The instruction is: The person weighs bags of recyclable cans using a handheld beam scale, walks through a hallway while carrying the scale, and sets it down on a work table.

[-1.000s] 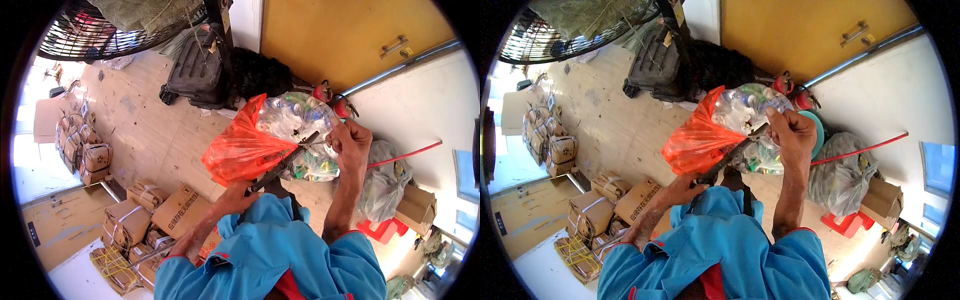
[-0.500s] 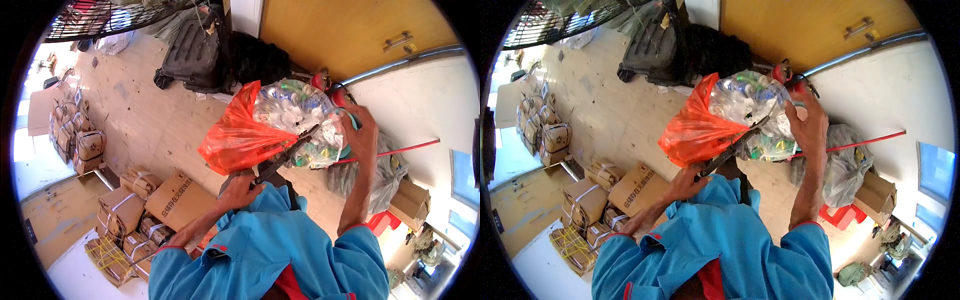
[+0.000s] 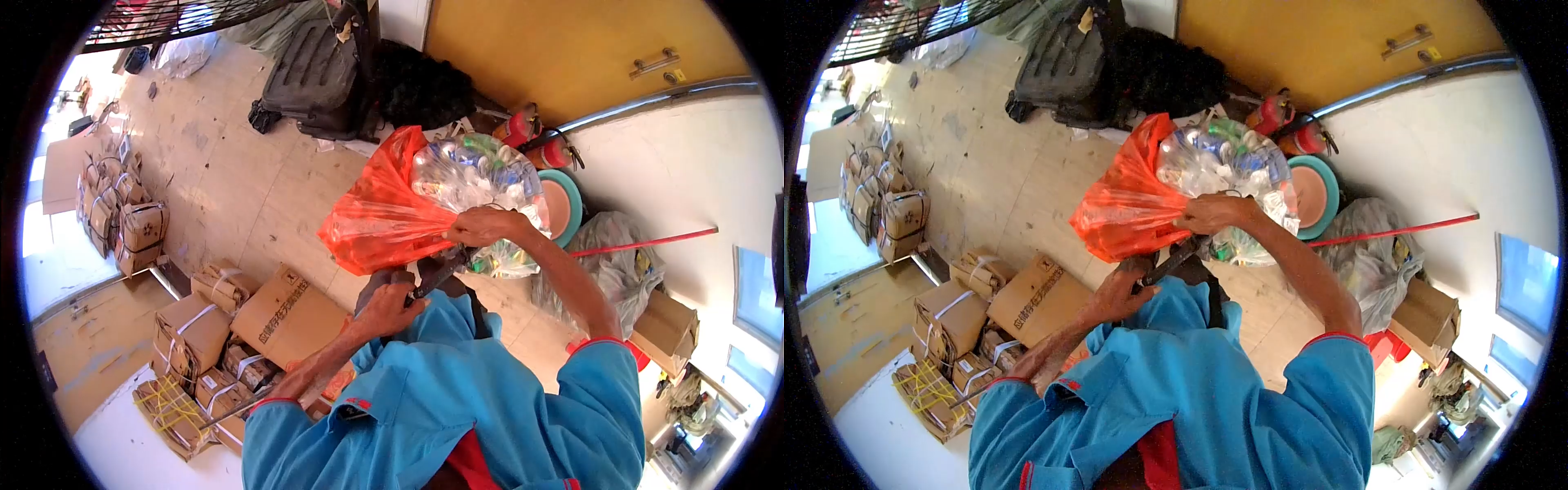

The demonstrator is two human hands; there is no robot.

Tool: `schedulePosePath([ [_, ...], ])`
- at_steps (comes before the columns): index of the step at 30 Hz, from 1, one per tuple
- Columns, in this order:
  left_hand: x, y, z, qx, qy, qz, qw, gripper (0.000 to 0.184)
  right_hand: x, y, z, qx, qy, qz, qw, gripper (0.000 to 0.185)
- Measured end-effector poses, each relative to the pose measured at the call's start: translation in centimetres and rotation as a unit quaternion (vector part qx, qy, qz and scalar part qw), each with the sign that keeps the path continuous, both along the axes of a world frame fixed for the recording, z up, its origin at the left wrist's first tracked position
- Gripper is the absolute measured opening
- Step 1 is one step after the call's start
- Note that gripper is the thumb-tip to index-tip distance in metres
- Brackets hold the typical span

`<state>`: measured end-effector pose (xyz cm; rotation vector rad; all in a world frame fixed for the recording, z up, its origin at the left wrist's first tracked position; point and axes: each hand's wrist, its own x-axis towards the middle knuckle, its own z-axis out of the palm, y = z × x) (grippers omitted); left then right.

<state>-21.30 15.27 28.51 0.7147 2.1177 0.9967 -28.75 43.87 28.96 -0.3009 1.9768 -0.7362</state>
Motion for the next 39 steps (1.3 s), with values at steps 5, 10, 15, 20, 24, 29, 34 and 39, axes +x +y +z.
schedulePosePath([
  [5, -0.4, 0.3, 0.4, -0.003, -0.068, -0.005, 0.998, 0.032, 1.4, 1.4, -2.4, -0.273, -0.065, -0.202, 0.939, 0.023],
  [10, -0.7, 0.5, 1.2, -0.004, -0.051, -0.008, 0.999, 0.034, 1.8, 2.2, -0.1, -0.219, 0.039, -0.277, 0.935, 0.028],
  [15, -1.1, 0.7, 1.8, -0.031, -0.098, 0.007, 0.995, 0.037, 2.3, 2.4, 1.7, -0.179, 0.045, -0.271, 0.945, 0.035],
  [20, -0.8, 0.4, 0.4, -0.003, -0.078, -0.006, 0.997, 0.034, 2.9, 3.6, 1.6, -0.258, 0.020, -0.265, 0.929, 0.042],
  [24, -1.4, 0.6, 2.0, -0.025, -0.097, -0.014, 0.995, 0.033, 3.5, 3.9, 0.5, -0.199, 0.107, -0.297, 0.928, 0.034],
  [29, -1.0, 0.4, 1.0, -0.013, -0.092, 0.001, 0.996, 0.037, 4.1, 2.5, 1.4, -0.153, 0.179, -0.370, 0.899, 0.026],
  [34, -1.3, 0.7, 1.6, -0.046, -0.111, -0.002, 0.993, 0.040, 5.2, 2.1, 0.6, -0.119, 0.153, -0.467, 0.863, 0.025],
  [39, -1.4, 0.7, 1.6, -0.070, -0.122, -0.009, 0.990, 0.041, 6.2, 2.1, 0.4, -0.097, 0.230, -0.475, 0.844, 0.024],
])
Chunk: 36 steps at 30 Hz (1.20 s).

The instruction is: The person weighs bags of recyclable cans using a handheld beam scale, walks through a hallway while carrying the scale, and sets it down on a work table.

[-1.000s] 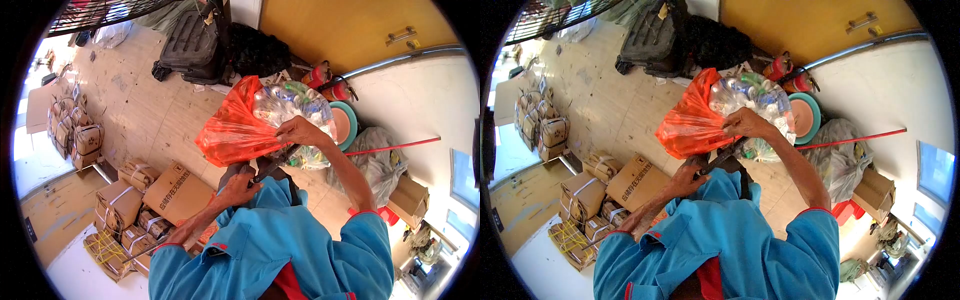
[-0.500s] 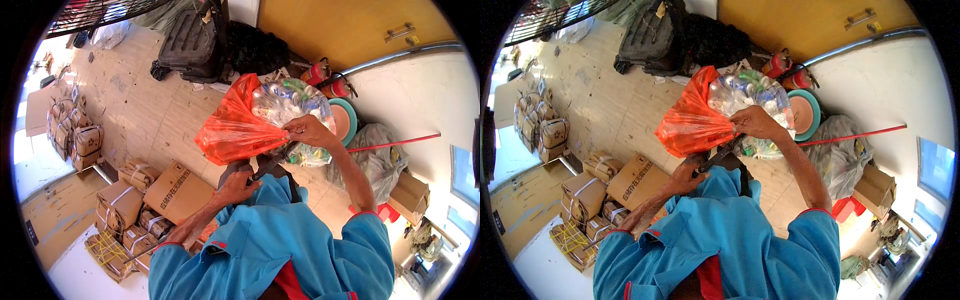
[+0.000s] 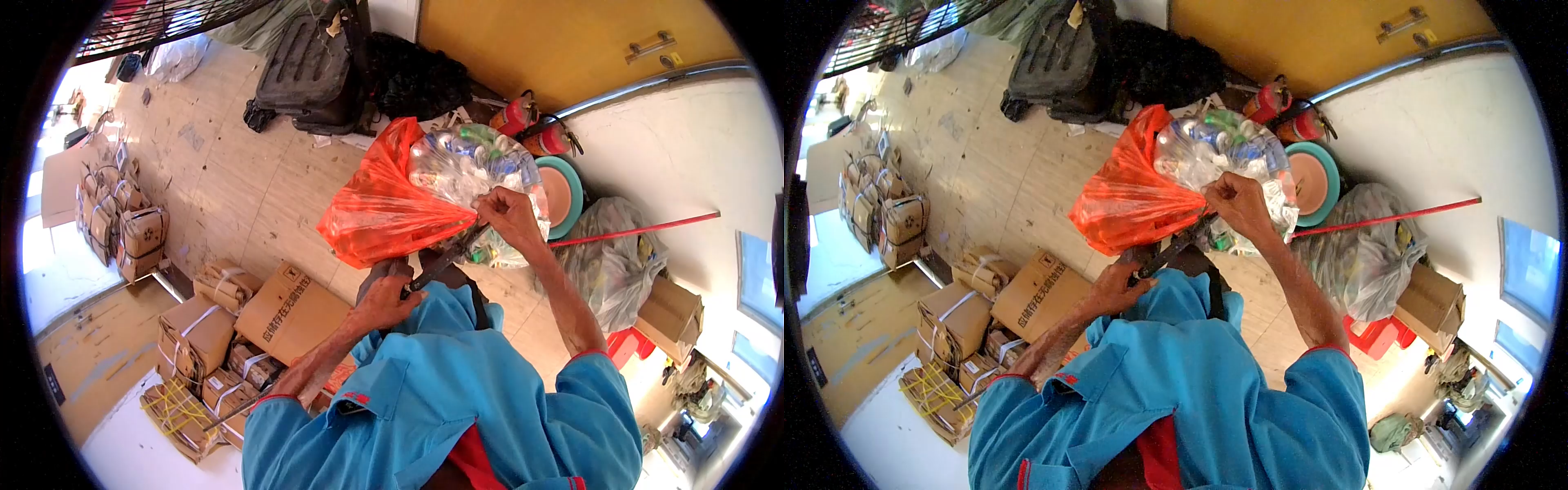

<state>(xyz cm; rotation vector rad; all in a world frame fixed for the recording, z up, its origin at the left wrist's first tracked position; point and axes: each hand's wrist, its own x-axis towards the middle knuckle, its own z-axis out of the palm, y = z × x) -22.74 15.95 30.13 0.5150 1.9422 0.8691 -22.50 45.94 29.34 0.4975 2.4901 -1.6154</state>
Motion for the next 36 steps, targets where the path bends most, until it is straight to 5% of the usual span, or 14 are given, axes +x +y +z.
schedulePosePath([
  [2, 0.3, -0.1, -0.7, 0.030, 0.021, 0.014, 0.999, 0.041, 0.0, -0.8, 0.8, -0.134, -0.007, -0.047, 0.990, 0.024],
  [8, -1.0, 0.1, 0.7, 0.024, 0.011, 0.023, 0.999, 0.039, -1.1, -0.8, 1.5, -0.121, -0.042, -0.024, 0.992, 0.023],
  [13, -2.8, 1.0, 3.4, 0.016, -0.069, 0.032, 0.997, 0.030, -1.3, -0.1, 4.1, -0.240, -0.031, 0.031, 0.970, 0.024],
  [14, -2.9, 1.2, 3.3, 0.025, -0.060, 0.033, 0.997, 0.029, -1.4, -0.4, 1.7, -0.200, 0.072, 0.028, 0.977, 0.027],
  [17, -3.4, 1.1, 3.1, 0.025, -0.065, 0.038, 0.997, 0.028, -1.7, -0.3, 2.8, -0.172, 0.054, 0.028, 0.983, 0.031],
  [21, -3.9, 0.9, 2.7, 0.001, -0.123, 0.036, 0.992, 0.027, -1.9, -0.6, 2.0, 0.188, 0.096, 0.078, 0.974, 0.032],
  [25, -4.5, 2.0, 4.2, 0.011, -0.059, 0.000, 0.998, 0.027, -3.6, -0.2, -0.2, 0.286, 0.308, -0.087, 0.903, 0.024],
  [28, -4.7, 2.5, 4.1, 0.049, -0.064, 0.025, 0.996, 0.028, -5.2, -2.3, -0.6, 0.193, 0.264, -0.137, 0.935, 0.012],
  [31, -4.2, 2.1, 3.1, 0.070, -0.013, 0.053, 0.996, 0.027, -5.7, -5.8, 0.0, -0.047, 0.244, -0.169, 0.954, 0.015],
  [32, -4.3, 2.2, 2.7, 0.061, 0.002, 0.056, 0.997, 0.027, -6.0, -7.1, 0.4, -0.264, 0.233, -0.271, 0.896, 0.028],
  [35, -3.5, 2.5, 1.1, 0.122, 0.017, 0.057, 0.991, 0.023, -4.8, -6.8, 3.5, -0.490, 0.101, -0.303, 0.811, 0.033],
  [36, -3.6, 2.8, 1.2, 0.114, 0.019, 0.050, 0.992, 0.023, -4.6, -7.5, 3.6, -0.465, 0.110, -0.323, 0.817, 0.037],
])
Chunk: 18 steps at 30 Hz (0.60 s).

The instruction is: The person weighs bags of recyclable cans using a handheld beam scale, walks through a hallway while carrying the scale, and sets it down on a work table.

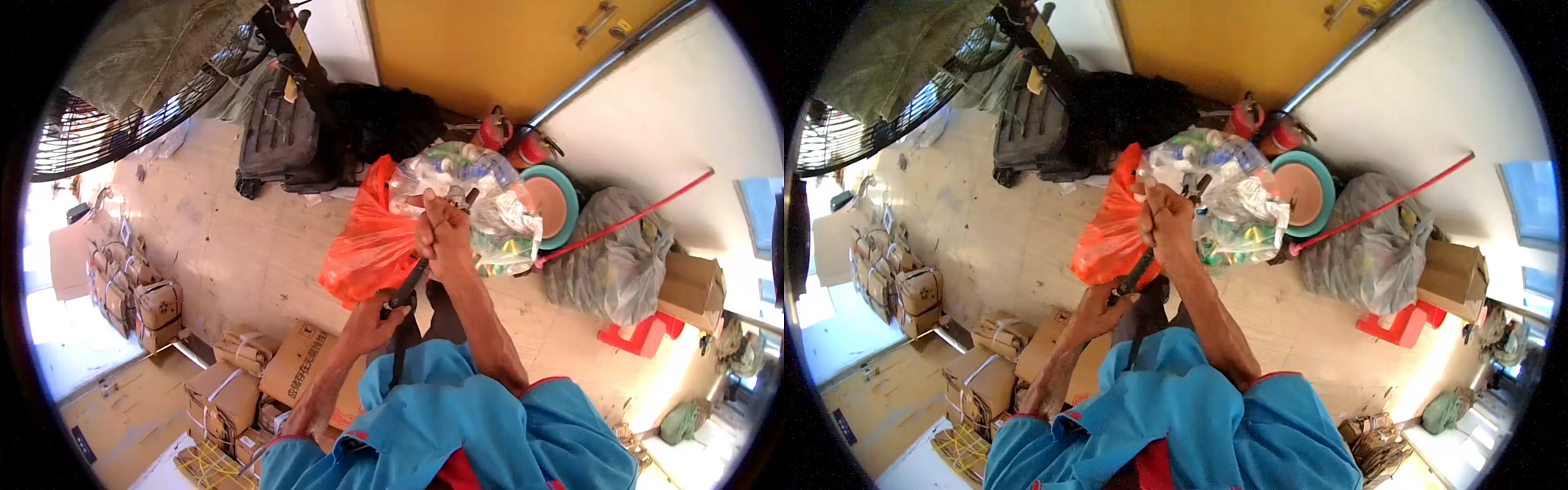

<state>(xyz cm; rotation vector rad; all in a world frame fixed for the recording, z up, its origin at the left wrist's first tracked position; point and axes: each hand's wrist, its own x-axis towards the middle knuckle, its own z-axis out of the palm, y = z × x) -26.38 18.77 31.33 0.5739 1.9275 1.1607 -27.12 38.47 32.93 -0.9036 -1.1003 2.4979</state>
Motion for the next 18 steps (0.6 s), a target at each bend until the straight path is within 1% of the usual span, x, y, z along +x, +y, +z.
schedulePosePath([
  [2, -0.2, -0.1, 1.2, -0.026, -0.001, -0.022, 0.999, 0.022, 1.2, -0.2, 0.2, 0.002, 0.030, -0.016, 0.999, 0.037],
  [5, 0.1, -1.0, 0.7, 0.006, 0.030, -0.038, 0.999, 0.021, 2.6, -1.2, 1.2, 0.018, 0.045, -0.045, 0.998, 0.037],
  [7, -0.6, -1.2, 3.0, -0.030, 0.027, -0.053, 0.998, 0.021, 2.5, -1.6, 3.3, 0.035, 0.047, -0.046, 0.997, 0.037],
  [9, -0.8, -1.6, 5.3, -0.027, 0.031, -0.054, 0.998, 0.021, 2.5, -2.4, 5.0, 0.048, 0.071, -0.046, 0.995, 0.036],
  [12, 0.0, -4.0, 7.4, 0.027, 0.056, -0.044, 0.997, 0.019, 3.4, -4.7, 7.8, 0.059, 0.123, -0.048, 0.990, 0.035],
  [14, -0.1, -5.3, 8.6, 0.049, 0.086, -0.035, 0.994, 0.022, 3.1, -5.6, 9.4, 0.059, 0.167, -0.039, 0.983, 0.035],
  [17, -0.3, -6.4, 12.6, 0.024, 0.075, -0.019, 0.997, 0.024, 2.5, -6.8, 12.0, 0.059, 0.191, -0.036, 0.979, 0.034],
  [18, -0.4, -6.9, 13.2, 0.009, 0.091, -0.016, 0.996, 0.024, 2.3, -7.0, 12.3, 0.050, 0.220, -0.040, 0.973, 0.034],
])
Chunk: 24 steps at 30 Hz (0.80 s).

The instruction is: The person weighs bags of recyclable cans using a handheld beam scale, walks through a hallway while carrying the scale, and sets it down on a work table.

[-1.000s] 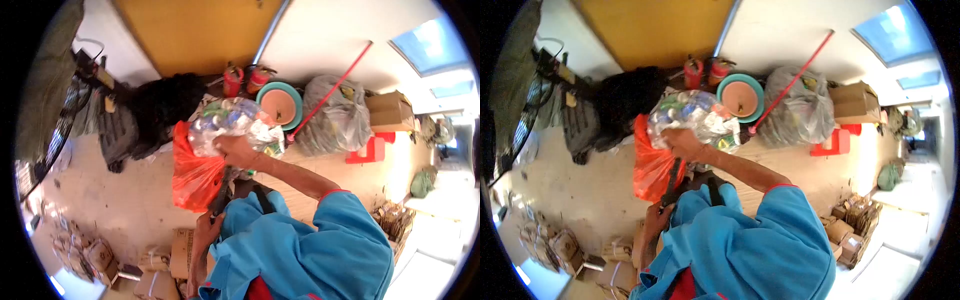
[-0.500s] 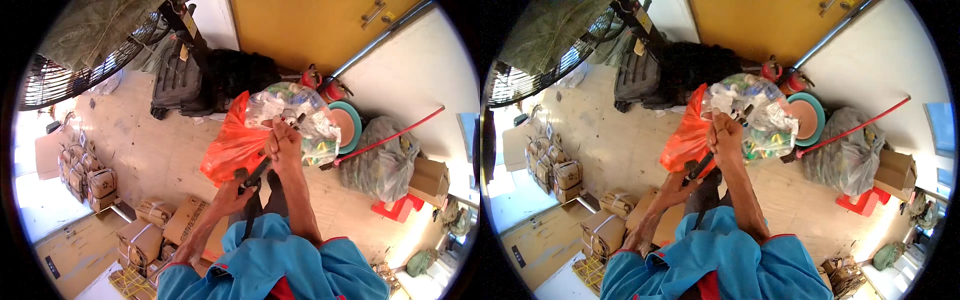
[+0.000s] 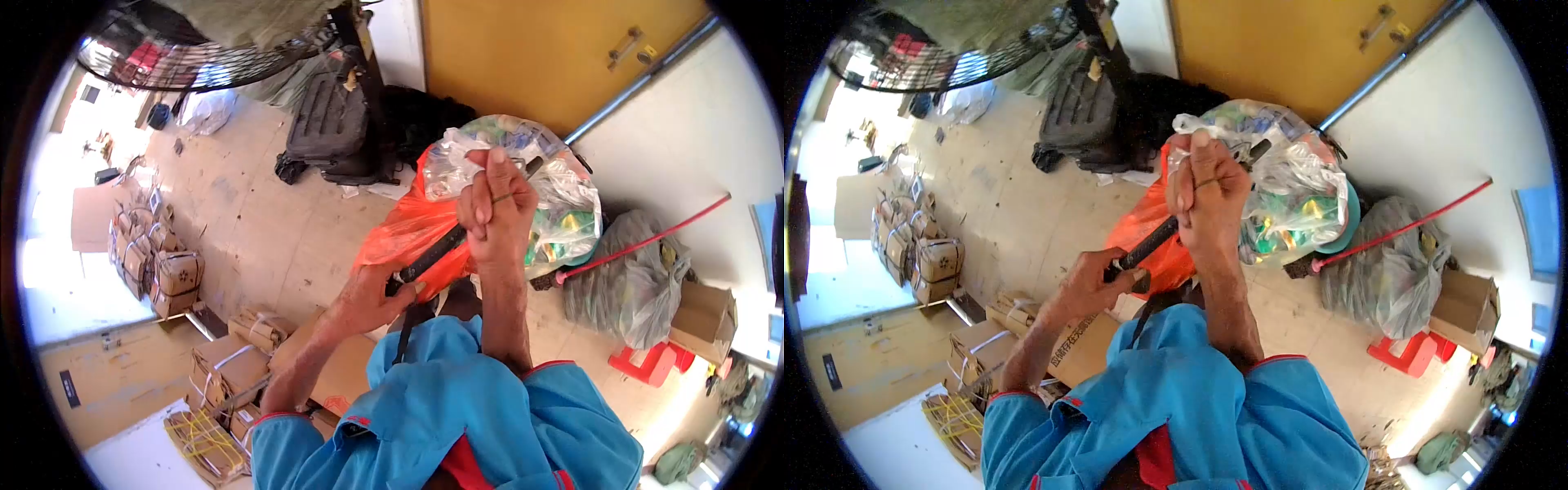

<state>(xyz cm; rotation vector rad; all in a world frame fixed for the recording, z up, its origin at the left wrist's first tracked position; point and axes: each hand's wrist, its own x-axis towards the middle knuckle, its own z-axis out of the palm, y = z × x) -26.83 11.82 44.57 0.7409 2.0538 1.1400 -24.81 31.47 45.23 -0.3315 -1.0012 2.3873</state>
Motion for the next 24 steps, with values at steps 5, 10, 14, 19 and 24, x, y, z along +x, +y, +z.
schedulePosePath([
  [5, -0.1, -2.3, 3.4, -0.088, 0.091, 0.012, 0.992, 0.025, -0.5, -0.3, 1.3, -0.020, 0.044, 0.011, 0.999, 0.031],
  [10, -0.7, -5.7, 5.4, -0.130, 0.145, 0.018, 0.981, 0.027, -1.2, 1.3, 1.3, -0.034, 0.058, -0.014, 0.998, 0.030],
  [14, -0.7, -9.3, 6.6, -0.205, 0.105, 0.028, 0.973, 0.025, -1.5, 1.3, 0.8, -0.015, 0.061, -0.026, 0.998, 0.029],
  [19, 0.4, -13.2, 7.5, -0.247, 0.136, 0.056, 0.958, 0.026, -1.4, 1.3, 1.4, -0.030, 0.059, 0.001, 0.998, 0.029],
  [24, 2.2, -17.3, 7.8, -0.225, 0.170, 0.099, 0.954, 0.026, -1.9, 0.3, 1.8, -0.011, 0.068, 0.033, 0.997, 0.031],
])
